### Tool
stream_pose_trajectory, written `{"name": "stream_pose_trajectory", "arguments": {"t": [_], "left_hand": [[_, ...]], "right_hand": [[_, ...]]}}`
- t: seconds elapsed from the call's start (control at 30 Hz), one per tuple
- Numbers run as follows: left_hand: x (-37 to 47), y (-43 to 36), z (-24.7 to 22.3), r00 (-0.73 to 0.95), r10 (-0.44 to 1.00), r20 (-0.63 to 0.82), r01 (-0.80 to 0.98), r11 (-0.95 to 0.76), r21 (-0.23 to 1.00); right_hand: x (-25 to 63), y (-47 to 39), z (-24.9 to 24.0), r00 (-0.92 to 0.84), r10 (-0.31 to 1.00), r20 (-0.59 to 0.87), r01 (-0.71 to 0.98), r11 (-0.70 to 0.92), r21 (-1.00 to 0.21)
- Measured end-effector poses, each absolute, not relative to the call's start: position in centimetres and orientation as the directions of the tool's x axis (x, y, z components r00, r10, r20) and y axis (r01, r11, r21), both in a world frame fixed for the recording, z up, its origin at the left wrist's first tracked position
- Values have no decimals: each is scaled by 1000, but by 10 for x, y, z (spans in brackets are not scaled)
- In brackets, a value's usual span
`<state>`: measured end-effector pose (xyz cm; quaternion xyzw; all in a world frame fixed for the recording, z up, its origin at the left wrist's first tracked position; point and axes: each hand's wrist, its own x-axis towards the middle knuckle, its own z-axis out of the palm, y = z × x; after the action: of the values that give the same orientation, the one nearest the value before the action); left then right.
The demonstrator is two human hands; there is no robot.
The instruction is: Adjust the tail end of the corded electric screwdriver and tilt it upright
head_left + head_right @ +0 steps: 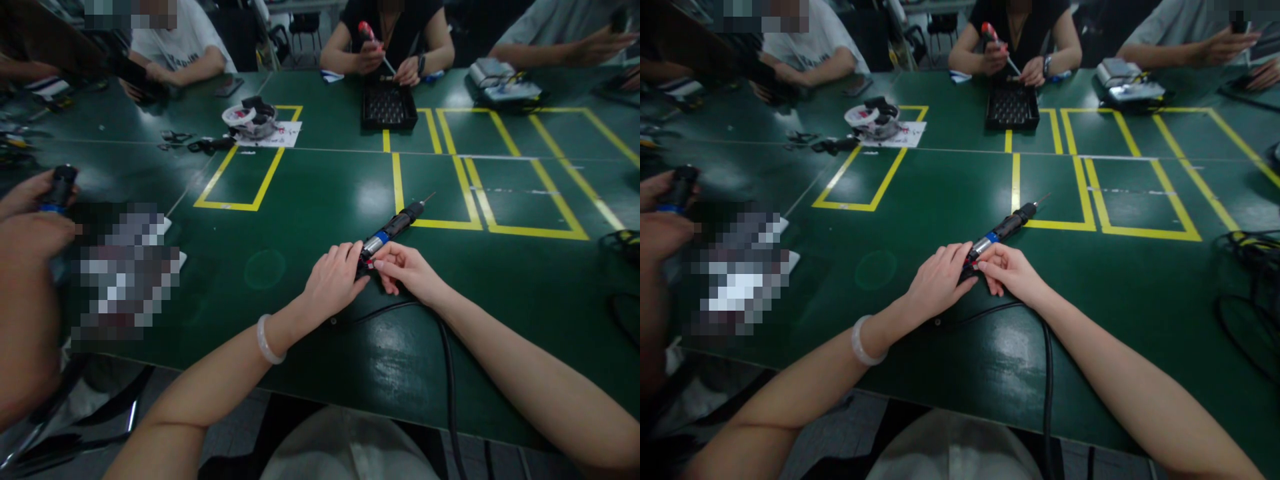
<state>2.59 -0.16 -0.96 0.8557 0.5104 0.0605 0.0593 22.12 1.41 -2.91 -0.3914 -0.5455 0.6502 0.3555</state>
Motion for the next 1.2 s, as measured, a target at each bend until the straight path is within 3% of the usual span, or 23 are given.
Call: {"name": "stream_pose_trajectory", "arguments": {"t": [0.1, 0.17, 0.27, 0.37, 0.57, 0.87, 1.2], "left_hand": [[26, -1, -9, 472, 881, 39, 867, -472, 156], [26, -1, -9, 476, 878, 45, 865, -477, 156], [26, 0, -10, 477, 878, 48, 864, -478, 160], [26, 0, -9, 473, 880, 40, 866, -473, 160], [27, 0, -6, 475, 880, 23, 866, -472, 162], [26, 0, -6, 471, 882, 16, 869, -467, 164], [27, 1, -8, 475, 879, 31, 867, -474, 151]], "right_hand": [[224, 14, -34, -460, 888, -13, 92, 34, -995], [226, 13, -37, -486, 867, 110, 240, 254, -937], [229, 12, -38, -565, 767, 303, 440, 591, -676], [231, 11, -38, -644, 667, 376, 497, 738, -457], [231, 9, -36, -676, 593, 437, 513, 805, -299], [231, 11, -30, -745, 550, 377, 495, 835, -240], [231, 9, -30, -710, 598, 372, 505, 800, -323]]}}
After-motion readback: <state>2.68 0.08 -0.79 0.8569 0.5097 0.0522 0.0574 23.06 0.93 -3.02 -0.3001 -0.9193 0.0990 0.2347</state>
